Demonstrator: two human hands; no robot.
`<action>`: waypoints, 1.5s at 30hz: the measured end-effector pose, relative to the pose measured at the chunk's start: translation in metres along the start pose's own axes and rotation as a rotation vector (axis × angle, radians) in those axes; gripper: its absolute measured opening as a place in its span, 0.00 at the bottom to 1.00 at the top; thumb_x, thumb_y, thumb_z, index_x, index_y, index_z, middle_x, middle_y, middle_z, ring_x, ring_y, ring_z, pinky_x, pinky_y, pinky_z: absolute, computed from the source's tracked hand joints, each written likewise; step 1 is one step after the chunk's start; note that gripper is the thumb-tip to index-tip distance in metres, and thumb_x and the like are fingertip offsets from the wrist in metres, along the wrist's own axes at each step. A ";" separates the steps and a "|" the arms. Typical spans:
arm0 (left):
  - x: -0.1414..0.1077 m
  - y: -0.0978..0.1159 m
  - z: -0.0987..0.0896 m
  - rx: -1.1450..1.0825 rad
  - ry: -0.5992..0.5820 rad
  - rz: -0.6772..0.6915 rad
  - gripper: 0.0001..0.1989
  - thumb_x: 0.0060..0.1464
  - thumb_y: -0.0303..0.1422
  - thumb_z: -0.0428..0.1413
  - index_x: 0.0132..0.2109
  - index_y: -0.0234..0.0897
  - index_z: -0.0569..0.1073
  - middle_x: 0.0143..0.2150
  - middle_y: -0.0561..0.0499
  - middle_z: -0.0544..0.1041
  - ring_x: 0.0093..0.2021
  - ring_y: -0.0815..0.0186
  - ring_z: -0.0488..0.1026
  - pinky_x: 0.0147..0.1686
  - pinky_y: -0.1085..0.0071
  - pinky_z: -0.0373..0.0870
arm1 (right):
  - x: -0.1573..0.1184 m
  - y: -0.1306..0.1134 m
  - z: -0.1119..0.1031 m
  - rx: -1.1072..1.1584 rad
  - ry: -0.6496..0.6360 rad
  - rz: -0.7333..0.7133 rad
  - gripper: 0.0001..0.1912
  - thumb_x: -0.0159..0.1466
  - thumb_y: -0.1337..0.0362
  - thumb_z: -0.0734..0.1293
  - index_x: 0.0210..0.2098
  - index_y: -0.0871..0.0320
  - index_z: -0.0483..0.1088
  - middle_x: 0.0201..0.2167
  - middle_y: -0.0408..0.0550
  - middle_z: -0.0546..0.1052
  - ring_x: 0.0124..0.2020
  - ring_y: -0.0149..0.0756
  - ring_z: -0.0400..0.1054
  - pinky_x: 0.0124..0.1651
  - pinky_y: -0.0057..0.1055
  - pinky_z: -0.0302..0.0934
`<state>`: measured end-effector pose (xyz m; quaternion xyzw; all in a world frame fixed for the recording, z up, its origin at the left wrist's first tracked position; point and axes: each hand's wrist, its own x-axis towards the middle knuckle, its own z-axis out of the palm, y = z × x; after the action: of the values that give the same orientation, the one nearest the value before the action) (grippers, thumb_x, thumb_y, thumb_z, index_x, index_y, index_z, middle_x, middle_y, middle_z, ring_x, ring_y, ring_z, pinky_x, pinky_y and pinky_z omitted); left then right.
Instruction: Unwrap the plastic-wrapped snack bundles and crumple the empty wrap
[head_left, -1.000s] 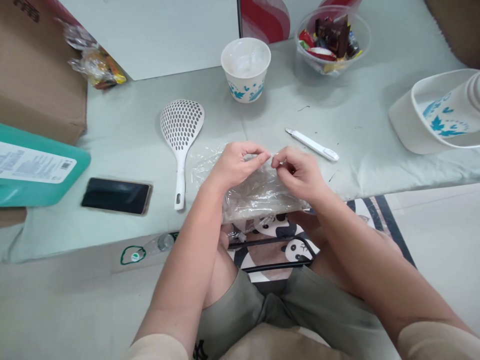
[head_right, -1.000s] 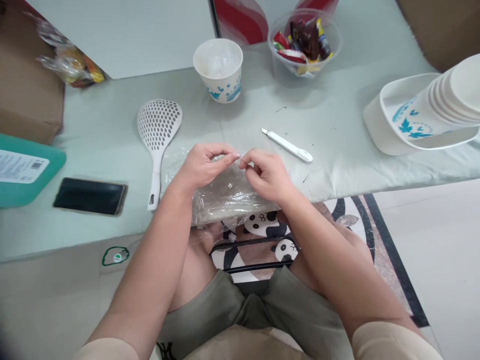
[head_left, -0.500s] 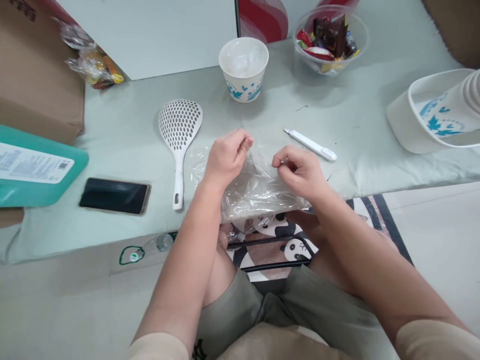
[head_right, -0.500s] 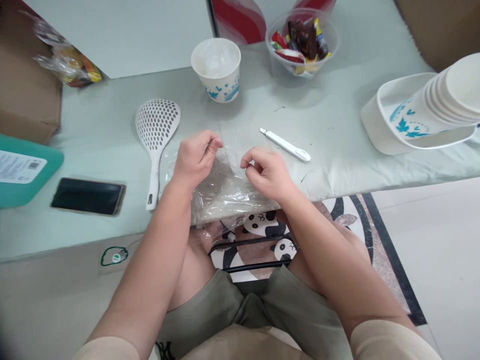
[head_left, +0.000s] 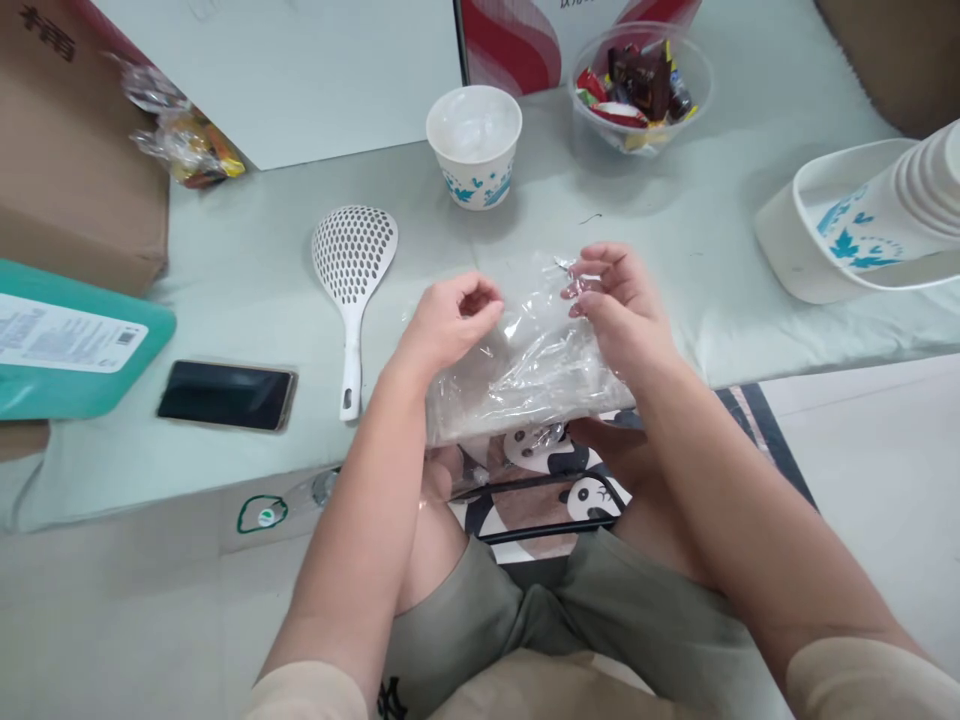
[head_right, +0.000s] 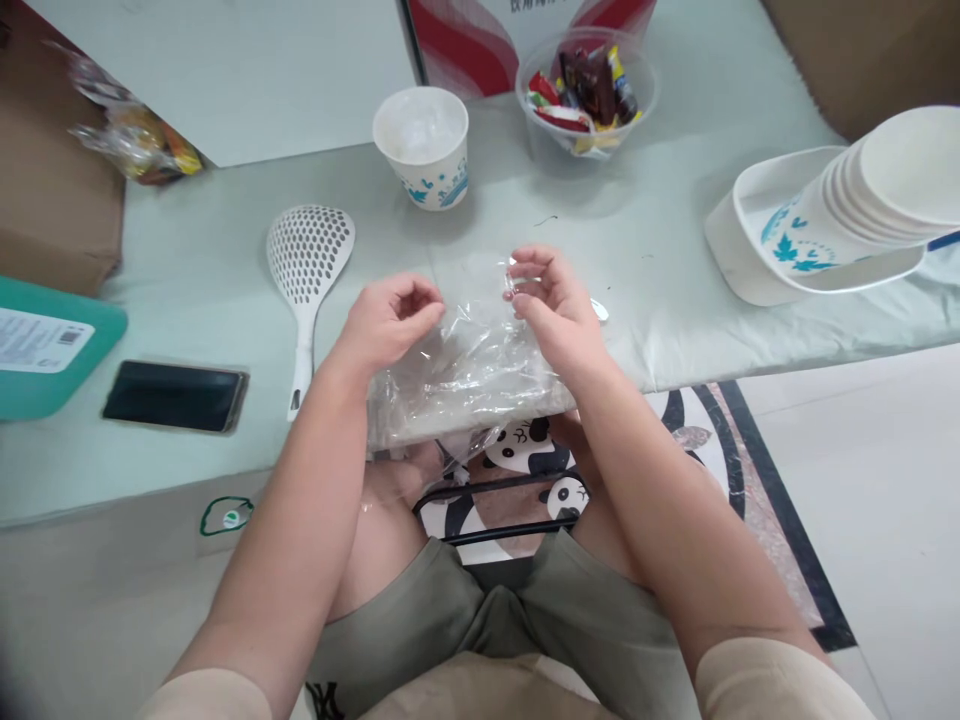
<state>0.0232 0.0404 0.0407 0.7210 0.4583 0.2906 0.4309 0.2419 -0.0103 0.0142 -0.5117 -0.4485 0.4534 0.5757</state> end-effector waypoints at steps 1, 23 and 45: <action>0.002 -0.002 0.000 -0.077 0.079 0.004 0.01 0.53 0.30 0.59 0.33 0.39 0.73 0.29 0.54 0.74 0.30 0.69 0.70 0.33 0.71 0.68 | 0.002 0.002 -0.003 0.003 0.039 0.025 0.20 0.59 0.60 0.70 0.50 0.47 0.67 0.49 0.45 0.75 0.45 0.36 0.73 0.41 0.34 0.70; 0.001 -0.006 -0.005 0.168 0.862 0.008 0.13 0.60 0.21 0.56 0.34 0.43 0.63 0.21 0.61 0.60 0.21 0.68 0.59 0.30 0.66 0.56 | -0.039 -0.014 0.048 0.148 -0.113 0.469 0.06 0.59 0.66 0.70 0.37 0.56 0.72 0.26 0.41 0.79 0.26 0.28 0.75 0.37 0.28 0.72; -0.001 -0.024 -0.032 -0.478 0.232 -0.323 0.13 0.44 0.26 0.67 0.38 0.41 0.76 0.27 0.56 0.73 0.18 0.76 0.62 0.15 0.78 0.53 | -0.005 -0.001 0.003 -0.103 0.222 0.167 0.15 0.65 0.49 0.69 0.45 0.50 0.70 0.33 0.41 0.74 0.24 0.26 0.67 0.25 0.27 0.63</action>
<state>-0.0134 0.0562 0.0343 0.4790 0.5319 0.3981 0.5738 0.2379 -0.0144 0.0148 -0.6232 -0.3607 0.4166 0.5549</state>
